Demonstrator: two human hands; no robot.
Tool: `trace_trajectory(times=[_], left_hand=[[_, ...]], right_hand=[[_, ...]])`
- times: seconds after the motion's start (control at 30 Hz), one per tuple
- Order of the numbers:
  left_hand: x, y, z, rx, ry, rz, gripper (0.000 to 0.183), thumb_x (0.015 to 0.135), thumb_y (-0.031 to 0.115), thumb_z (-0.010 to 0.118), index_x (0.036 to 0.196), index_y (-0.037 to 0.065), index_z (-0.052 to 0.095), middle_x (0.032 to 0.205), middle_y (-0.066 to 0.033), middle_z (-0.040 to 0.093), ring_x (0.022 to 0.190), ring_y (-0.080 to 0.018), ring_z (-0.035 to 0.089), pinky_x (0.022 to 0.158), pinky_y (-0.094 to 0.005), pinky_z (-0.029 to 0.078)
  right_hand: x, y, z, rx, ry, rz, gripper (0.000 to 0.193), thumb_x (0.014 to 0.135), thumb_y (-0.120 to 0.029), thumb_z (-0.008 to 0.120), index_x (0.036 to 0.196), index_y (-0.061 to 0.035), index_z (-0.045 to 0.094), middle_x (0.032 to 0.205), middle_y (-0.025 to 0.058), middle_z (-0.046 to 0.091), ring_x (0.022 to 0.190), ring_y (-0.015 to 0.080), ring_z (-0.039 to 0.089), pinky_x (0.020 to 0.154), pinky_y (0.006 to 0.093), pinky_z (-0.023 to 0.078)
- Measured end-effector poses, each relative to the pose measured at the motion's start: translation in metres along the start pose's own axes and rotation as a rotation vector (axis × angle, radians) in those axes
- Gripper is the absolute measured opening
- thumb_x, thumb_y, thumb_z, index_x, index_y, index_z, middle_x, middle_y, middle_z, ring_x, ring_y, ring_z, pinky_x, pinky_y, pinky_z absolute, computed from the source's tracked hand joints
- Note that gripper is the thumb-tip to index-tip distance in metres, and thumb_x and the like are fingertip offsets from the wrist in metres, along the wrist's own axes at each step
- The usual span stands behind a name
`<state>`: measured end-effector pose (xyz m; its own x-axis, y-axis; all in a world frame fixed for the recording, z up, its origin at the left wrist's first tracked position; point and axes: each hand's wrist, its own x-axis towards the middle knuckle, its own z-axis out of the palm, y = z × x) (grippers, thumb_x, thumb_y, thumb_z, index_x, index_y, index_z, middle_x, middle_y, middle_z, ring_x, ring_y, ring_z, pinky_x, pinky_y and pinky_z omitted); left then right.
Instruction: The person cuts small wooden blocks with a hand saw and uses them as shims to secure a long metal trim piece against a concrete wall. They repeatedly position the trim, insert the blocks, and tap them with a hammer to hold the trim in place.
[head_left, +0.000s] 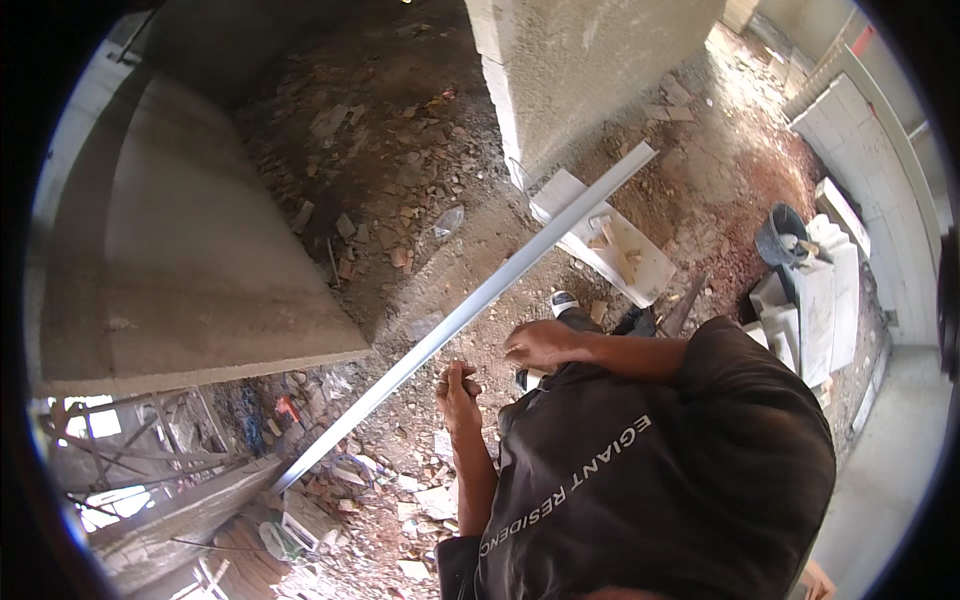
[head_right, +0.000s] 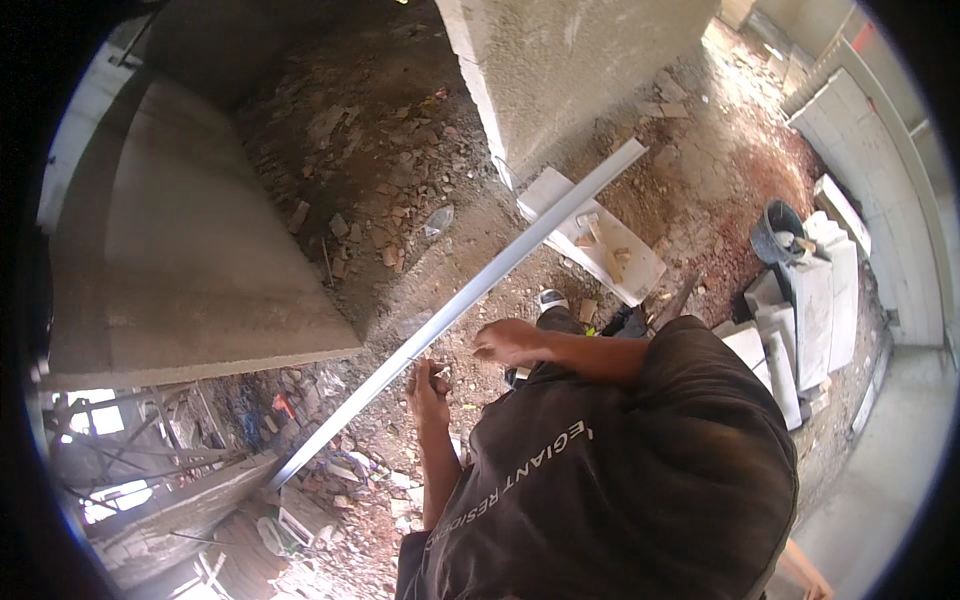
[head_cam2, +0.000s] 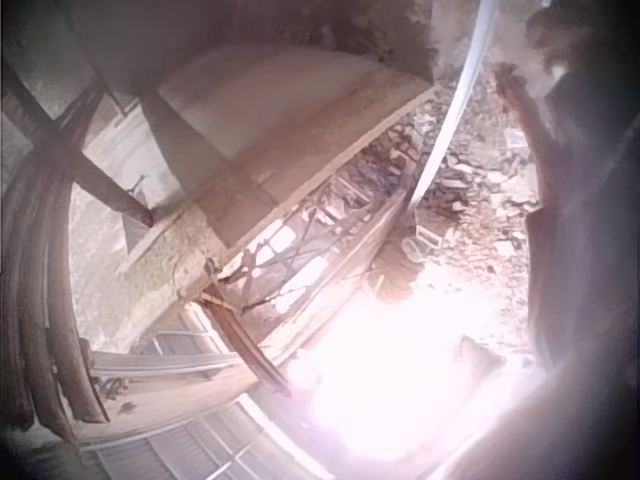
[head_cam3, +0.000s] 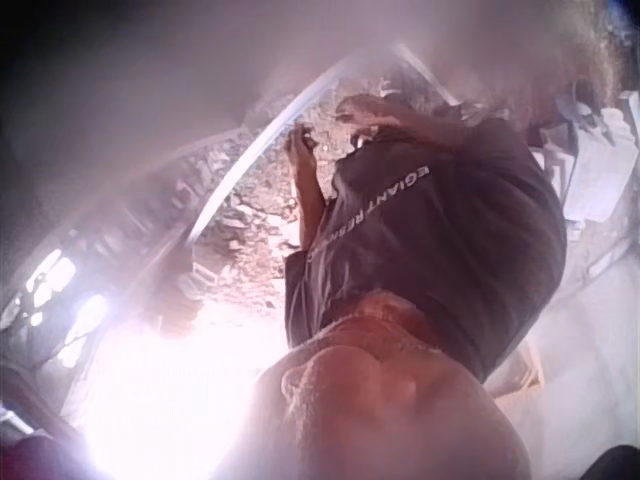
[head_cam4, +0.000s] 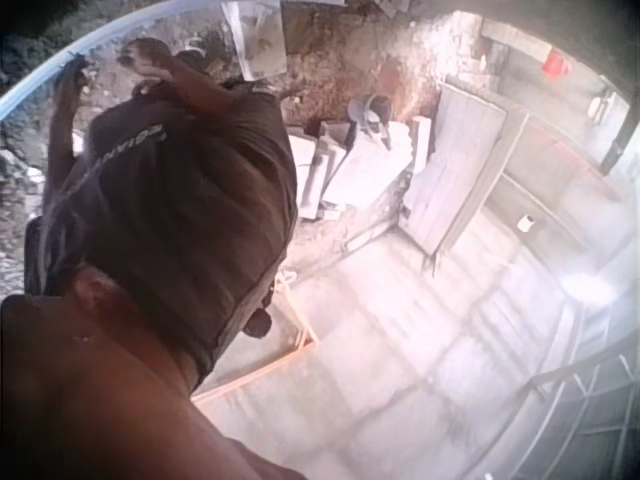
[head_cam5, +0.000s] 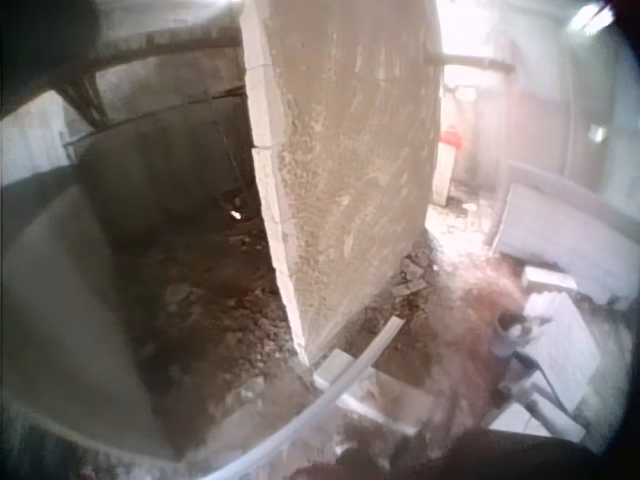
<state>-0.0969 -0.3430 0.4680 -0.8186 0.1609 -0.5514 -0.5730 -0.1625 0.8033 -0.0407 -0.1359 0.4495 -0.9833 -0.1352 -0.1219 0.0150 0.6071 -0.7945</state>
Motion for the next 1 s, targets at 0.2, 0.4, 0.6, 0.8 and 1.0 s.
trace_trajectory(times=[0.2,0.4,0.6,0.8,1.0], left_hand=[[0.032,-0.020,-0.004,0.300,-0.051,-0.102,0.021,0.087,0.025,0.057,0.082,0.005,0.059,0.069,-0.0043,0.060,0.044,-0.0054,0.044,0.040,-0.0206,0.034],[0.060,-0.101,-0.061,1.471,-0.060,0.157,0.032,0.090,0.032,0.047,0.087,0.001,0.053,0.080,-0.0229,0.061,0.076,-0.0443,0.056,0.067,-0.0525,0.041],[0.050,-0.120,-0.023,1.497,0.107,-0.051,0.039,0.091,0.041,0.040,0.098,0.004,0.051,0.089,-0.0239,0.062,0.086,-0.0434,0.058,0.072,-0.0531,0.042],[0.102,-0.126,-0.040,1.415,-0.313,-0.054,0.045,0.089,0.045,0.043,0.094,0.001,0.053,0.085,-0.0242,0.060,0.080,-0.0420,0.057,0.069,-0.0496,0.042],[0.116,-0.079,-0.068,1.250,-0.485,-0.170,0.046,0.088,0.040,0.052,0.076,-0.004,0.056,0.070,-0.0223,0.057,0.064,-0.0346,0.055,0.061,-0.0438,0.041]], right_hand=[[-0.063,0.095,-0.010,-0.142,-0.202,0.625,0.047,0.082,-0.050,0.054,0.091,-0.0060,0.066,0.091,0.0157,0.064,0.087,0.0337,0.062,0.072,0.0421,0.049],[-0.079,0.106,-0.051,-0.117,-0.358,0.873,0.056,0.081,-0.055,0.052,0.096,-0.0024,0.065,0.098,0.0167,0.065,0.095,0.0344,0.061,0.081,0.0457,0.047],[-0.090,0.155,-0.045,-0.088,-0.330,0.656,0.048,0.082,-0.047,0.054,0.090,-0.0008,0.064,0.093,0.0201,0.064,0.089,0.0384,0.061,0.075,0.0475,0.048],[-0.080,0.130,-0.055,0.023,-0.239,0.567,0.040,0.083,-0.039,0.053,0.078,-0.0012,0.062,0.077,0.0209,0.062,0.078,0.0386,0.061,0.069,0.0479,0.048],[-0.101,0.078,-0.084,0.195,-0.200,0.642,0.038,0.082,-0.036,0.053,0.076,0.0005,0.061,0.076,0.0235,0.061,0.073,0.0402,0.060,0.066,0.0483,0.047]])
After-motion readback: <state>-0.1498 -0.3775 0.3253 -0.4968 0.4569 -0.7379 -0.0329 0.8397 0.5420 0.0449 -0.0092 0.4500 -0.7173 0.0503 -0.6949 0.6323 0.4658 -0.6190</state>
